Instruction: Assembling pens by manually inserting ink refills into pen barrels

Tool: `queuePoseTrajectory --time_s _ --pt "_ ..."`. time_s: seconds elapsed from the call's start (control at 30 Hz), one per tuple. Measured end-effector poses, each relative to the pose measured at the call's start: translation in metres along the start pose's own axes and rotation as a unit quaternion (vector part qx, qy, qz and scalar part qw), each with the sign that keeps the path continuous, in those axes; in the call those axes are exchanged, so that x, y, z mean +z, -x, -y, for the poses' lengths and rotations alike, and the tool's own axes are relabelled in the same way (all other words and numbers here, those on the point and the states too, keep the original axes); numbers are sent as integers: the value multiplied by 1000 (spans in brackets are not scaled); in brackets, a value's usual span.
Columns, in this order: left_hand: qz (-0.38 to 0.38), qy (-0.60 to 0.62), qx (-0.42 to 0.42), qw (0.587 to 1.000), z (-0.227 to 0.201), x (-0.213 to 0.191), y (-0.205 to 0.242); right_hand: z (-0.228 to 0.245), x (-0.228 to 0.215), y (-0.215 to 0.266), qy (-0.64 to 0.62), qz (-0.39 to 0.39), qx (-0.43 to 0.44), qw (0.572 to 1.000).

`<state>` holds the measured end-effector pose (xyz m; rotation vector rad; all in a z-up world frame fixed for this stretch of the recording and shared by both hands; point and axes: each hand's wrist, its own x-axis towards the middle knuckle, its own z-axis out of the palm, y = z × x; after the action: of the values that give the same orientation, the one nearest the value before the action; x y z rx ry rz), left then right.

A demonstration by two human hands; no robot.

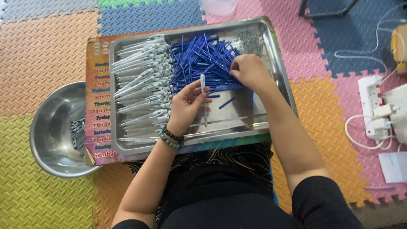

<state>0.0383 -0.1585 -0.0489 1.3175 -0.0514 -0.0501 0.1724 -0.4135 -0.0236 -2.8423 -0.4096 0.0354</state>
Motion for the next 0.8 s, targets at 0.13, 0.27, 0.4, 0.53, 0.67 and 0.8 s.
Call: queuePoseTrajectory --time_s 0.13,0.27,0.4,0.53,0.67,0.8 --pt "11 19 -14 1000 4 -4 -4 7 -14 2 -15 24 39 999" --pt "13 42 -41 998 -5 -3 -3 0 -1 -3 -2 45 9 999" --pt "13 66 -57 996 -2 -6 -5 4 -2 9 -71 26 -53 996" --pt "21 69 -61 995 7 -6 -7 7 -7 21 -170 -22 -87 981" --pt "61 65 -77 993 -17 1 -2 23 -22 24 -451 -162 -137 867" --pt "117 27 -63 991 -24 4 1 32 -23 27 -674 -173 -120 708"
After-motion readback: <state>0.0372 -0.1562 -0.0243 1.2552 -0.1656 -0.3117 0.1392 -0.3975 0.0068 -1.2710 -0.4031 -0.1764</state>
